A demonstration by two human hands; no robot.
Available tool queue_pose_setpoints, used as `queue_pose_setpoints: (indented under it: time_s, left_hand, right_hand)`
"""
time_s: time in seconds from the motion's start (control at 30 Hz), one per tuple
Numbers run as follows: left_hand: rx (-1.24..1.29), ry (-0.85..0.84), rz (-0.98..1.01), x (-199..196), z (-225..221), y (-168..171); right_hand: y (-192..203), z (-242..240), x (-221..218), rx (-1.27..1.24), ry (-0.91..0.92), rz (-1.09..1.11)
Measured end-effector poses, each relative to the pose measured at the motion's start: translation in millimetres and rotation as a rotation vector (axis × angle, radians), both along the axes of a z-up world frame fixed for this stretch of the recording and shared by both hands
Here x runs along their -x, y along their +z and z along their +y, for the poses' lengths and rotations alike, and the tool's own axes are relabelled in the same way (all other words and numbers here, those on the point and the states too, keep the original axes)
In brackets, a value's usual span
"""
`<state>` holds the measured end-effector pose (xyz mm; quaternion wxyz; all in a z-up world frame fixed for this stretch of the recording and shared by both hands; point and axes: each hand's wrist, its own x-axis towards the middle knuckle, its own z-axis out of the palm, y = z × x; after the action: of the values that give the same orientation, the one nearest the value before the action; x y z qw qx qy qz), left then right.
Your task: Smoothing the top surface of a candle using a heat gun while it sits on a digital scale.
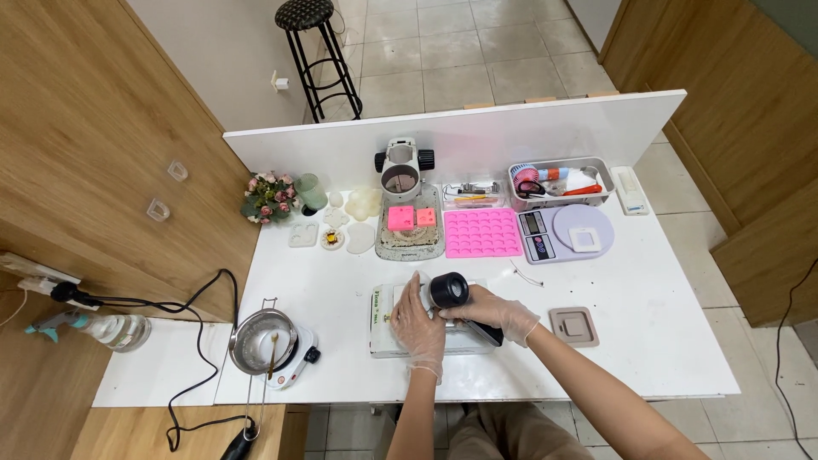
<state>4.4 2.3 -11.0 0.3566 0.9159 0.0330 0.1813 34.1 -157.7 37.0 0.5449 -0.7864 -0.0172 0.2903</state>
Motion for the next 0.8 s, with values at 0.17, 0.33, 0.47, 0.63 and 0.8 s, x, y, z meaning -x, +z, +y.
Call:
queue_pose_setpoints:
  time_s: [0.17,0.33,0.47,0.63,0.8]
  left_hand:
    - [-0.006,0.004,-0.027,2.0,-1.9,4.1]
    - [0.005,-0.008,0.026,0.9,1.9,5.5]
    - [0.007,-0.007,-0.016,2.0,0.6,3.6]
    - [-0.005,0.011,0.019,1.6,0.3,5.3]
    - [-0.008,0.012,0.026,2.6,1.1,9.3]
  right_hand:
    - [15.8,2.6,4.9,-0.054,0.016,0.02]
    - [31.7,3.3,9.3,-0.05,-0.02,0.066]
    - [39.9,3.6,13.4,-0.036,-0.035,0.055]
    - [29.9,5.2,12.0,-0.082,-0.036,0.037]
    - [20.5,6.1,7.8,-0.049,-0.03,0.036]
